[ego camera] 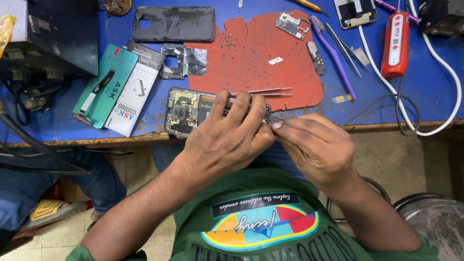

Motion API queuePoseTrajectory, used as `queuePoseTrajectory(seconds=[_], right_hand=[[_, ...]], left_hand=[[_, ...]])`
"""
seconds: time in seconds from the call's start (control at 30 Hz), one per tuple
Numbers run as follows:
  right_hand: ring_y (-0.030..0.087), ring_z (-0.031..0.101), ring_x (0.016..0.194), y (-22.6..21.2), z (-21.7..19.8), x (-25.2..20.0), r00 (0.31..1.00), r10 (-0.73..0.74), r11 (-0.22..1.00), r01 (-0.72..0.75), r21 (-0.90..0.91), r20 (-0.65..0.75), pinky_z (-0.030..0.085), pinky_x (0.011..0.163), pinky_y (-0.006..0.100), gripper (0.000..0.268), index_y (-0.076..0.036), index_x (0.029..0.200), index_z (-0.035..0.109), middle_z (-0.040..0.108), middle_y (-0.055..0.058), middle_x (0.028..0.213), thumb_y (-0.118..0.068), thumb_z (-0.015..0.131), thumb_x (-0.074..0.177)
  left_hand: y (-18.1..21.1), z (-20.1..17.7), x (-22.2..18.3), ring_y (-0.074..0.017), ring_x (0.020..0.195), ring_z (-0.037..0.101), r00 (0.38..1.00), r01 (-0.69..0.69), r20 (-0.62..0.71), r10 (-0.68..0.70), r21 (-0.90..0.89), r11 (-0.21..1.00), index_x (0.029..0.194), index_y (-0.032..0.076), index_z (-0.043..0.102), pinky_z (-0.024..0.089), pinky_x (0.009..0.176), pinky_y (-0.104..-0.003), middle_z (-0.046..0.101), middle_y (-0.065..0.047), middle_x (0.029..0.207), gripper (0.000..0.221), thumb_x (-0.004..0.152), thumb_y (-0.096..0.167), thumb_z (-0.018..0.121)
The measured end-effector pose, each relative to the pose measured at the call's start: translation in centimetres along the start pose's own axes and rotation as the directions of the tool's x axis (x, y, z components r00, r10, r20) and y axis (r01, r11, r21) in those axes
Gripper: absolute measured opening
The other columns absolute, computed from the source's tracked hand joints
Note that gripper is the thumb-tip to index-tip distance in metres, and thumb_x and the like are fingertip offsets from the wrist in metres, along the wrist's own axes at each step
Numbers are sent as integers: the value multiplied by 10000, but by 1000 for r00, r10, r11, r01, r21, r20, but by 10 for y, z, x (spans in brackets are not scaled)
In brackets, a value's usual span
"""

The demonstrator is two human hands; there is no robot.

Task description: The person removes the back cover of a mobile phone, detaches internal components including the battery and motherboard using tweezers and a screwdriver, then connects a new screen to the motherboard and tests the display.

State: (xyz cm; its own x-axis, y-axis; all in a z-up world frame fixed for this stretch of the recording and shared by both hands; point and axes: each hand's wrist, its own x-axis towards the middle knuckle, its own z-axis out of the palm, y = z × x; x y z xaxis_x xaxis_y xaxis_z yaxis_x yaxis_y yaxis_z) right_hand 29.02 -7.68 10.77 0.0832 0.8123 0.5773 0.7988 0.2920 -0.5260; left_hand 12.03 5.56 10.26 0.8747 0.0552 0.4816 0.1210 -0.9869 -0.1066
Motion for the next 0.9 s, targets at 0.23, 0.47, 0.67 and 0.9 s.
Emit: queuePoseTrajectory(seconds=[0.23,0.47,0.67,0.9], right_hand=[[283,722,892,1,0,5,1000,19,1000,-18,-9,19,591,781,368,243,2,1048,717,734,127,1001,-18,858,851],[302,716,940,3,-12,2,997,78,991,-75,-108,25,586,821,384,329,-6,1105,713,725,126,1028,-95,884,838],[294,715,966,8,-13,-4,998,58,987,-57,-149,8,583,855,381,306,-24,1119,718,729,117,1063,-71,877,862],[297,713,965,6,-11,-4,1000,14,985,-13,-174,6,584,849,379,303,-15,1112,726,729,119,1059,-44,882,854]], left_hand=[[-4,-4,1,-352,1164,624,999,37,34,-36,-18,999,1089,83,515,470,994,-558,611,-220,1290,181,1033,236,593],[-9,-13,-2,-363,1159,612,997,55,54,-54,-18,998,1089,87,505,468,976,-555,610,-232,1277,188,1024,245,582],[-11,-14,-4,-355,1165,613,996,62,61,-62,0,998,1091,96,513,467,984,-548,618,-215,1274,189,1033,260,585],[-8,-11,-4,-349,1170,618,998,54,44,-55,14,998,1084,119,519,468,993,-553,626,-207,1282,176,1037,279,577]])
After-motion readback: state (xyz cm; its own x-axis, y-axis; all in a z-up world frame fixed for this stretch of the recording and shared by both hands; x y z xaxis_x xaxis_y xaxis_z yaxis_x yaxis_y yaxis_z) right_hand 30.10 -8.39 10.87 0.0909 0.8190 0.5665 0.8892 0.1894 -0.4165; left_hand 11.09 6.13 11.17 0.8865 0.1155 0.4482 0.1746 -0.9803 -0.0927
